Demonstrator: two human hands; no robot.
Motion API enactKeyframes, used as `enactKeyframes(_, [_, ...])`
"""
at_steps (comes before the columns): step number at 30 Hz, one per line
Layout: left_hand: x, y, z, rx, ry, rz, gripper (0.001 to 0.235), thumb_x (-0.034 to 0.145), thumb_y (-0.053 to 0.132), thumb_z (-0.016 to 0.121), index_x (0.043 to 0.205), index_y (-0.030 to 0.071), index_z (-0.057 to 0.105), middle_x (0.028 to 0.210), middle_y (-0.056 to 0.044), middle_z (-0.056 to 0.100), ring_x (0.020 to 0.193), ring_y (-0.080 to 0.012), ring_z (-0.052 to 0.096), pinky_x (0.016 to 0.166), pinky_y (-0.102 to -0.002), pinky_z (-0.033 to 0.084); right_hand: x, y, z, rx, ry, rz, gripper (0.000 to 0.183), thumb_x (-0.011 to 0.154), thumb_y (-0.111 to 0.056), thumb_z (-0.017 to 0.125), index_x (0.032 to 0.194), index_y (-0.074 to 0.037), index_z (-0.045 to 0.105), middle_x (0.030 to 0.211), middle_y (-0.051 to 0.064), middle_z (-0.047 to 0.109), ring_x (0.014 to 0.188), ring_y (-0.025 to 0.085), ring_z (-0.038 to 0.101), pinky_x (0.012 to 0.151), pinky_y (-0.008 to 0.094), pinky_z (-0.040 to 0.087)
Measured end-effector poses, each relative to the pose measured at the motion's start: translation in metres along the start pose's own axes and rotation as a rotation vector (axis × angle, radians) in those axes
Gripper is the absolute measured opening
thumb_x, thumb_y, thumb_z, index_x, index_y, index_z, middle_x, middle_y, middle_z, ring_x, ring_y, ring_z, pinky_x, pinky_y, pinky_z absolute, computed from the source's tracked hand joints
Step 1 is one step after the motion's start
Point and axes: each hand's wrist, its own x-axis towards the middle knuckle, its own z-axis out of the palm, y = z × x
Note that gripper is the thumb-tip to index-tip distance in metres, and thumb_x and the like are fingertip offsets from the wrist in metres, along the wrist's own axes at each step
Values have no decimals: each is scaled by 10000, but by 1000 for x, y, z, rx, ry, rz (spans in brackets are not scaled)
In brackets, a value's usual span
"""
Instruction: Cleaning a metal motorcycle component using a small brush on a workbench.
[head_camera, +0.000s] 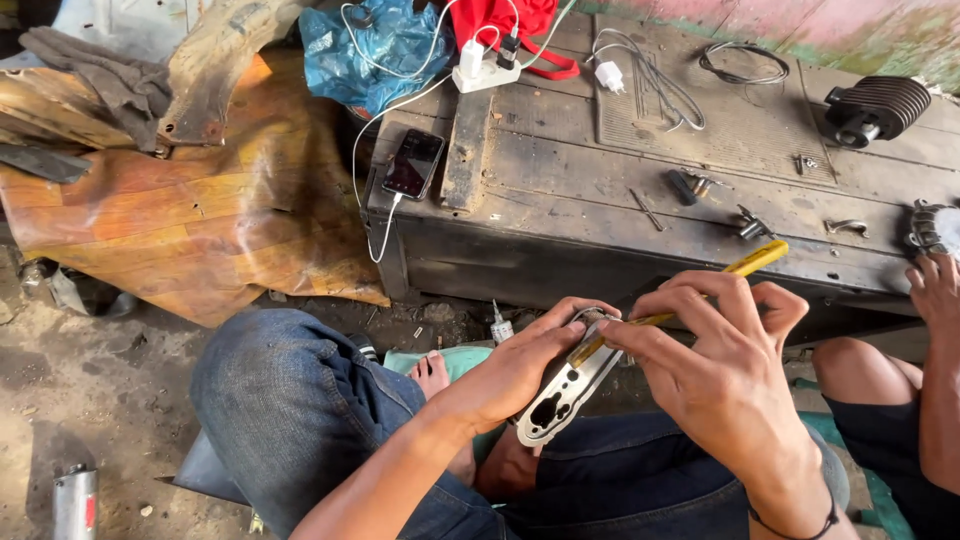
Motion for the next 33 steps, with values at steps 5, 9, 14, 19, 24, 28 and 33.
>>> enactKeyframes(5, [9, -13, 2, -86, 19, 90, 425, 1013, 362, 416, 1370, 189, 569, 1388, -26, 626, 1289, -88, 527, 1058, -219, 362, -4, -18, 5, 97, -36, -75, 351, 818, -33, 720, 1074, -270, 759, 1076, -51, 673, 1093, 247, 559, 904, 465, 255])
enactKeyframes(9, [5, -7, -1, -56, -5, 9, 453, 1000, 466, 404, 1397, 293, 536, 1481, -116, 599, 1367, -212, 553, 1081, -321, 370, 3, -3, -2, 26, -5, -21, 250, 946, 2, 661, 1054, -207, 745, 1031, 14, 656, 1026, 292, 554, 921, 408, 420])
enactKeyframes(14, [7, -12, 1, -54, 20, 91, 413, 1019, 389, 409, 1348, 202, 575, 1290, -14, 650, 1195, -80, 549, 1012, -193, 357, -2, -20, 4, 69, -42, -97, 369, 849, -13, 648, 1069, -295, 738, 1081, -67, 655, 1088, 237, 570, 883, 463, 248])
enactKeyframes(19, [5, -9, -2, -67, 5, 70, 437, 997, 500, 407, 1340, 283, 571, 1347, -110, 655, 1256, -181, 587, 1067, -273, 377, -1, -15, 3, -37, 23, -9, 282, 867, -50, 771, 1005, -296, 755, 1023, -80, 670, 1046, 239, 577, 901, 444, 251])
enactKeyframes(24, [8, -13, -3, -27, 37, 113, 430, 1023, 417, 389, 1351, 223, 588, 1327, -53, 657, 1272, -149, 563, 1019, -229, 367, 1, -14, 5, 10, -3, -64, 361, 861, -24, 695, 1031, -336, 755, 1029, -100, 657, 1062, 225, 579, 907, 447, 237])
enactKeyframes(28, [8, -9, 0, -110, 62, 43, 370, 1040, 357, 425, 1325, 215, 615, 1123, -25, 651, 969, -97, 553, 791, -207, 373, 0, -19, 5, 14, 8, -32, 344, 860, -7, 672, 995, -311, 759, 1011, -84, 646, 1049, 238, 580, 904, 478, 266])
enactKeyframes(33, [6, -9, 1, -112, 63, 22, 387, 1031, 407, 433, 1329, 232, 606, 1185, -33, 683, 1098, -93, 593, 967, -204, 400, 4, -12, 2, -13, 24, -28, 321, 876, -13, 723, 982, -315, 749, 1001, -111, 660, 1037, 205, 584, 874, 446, 223])
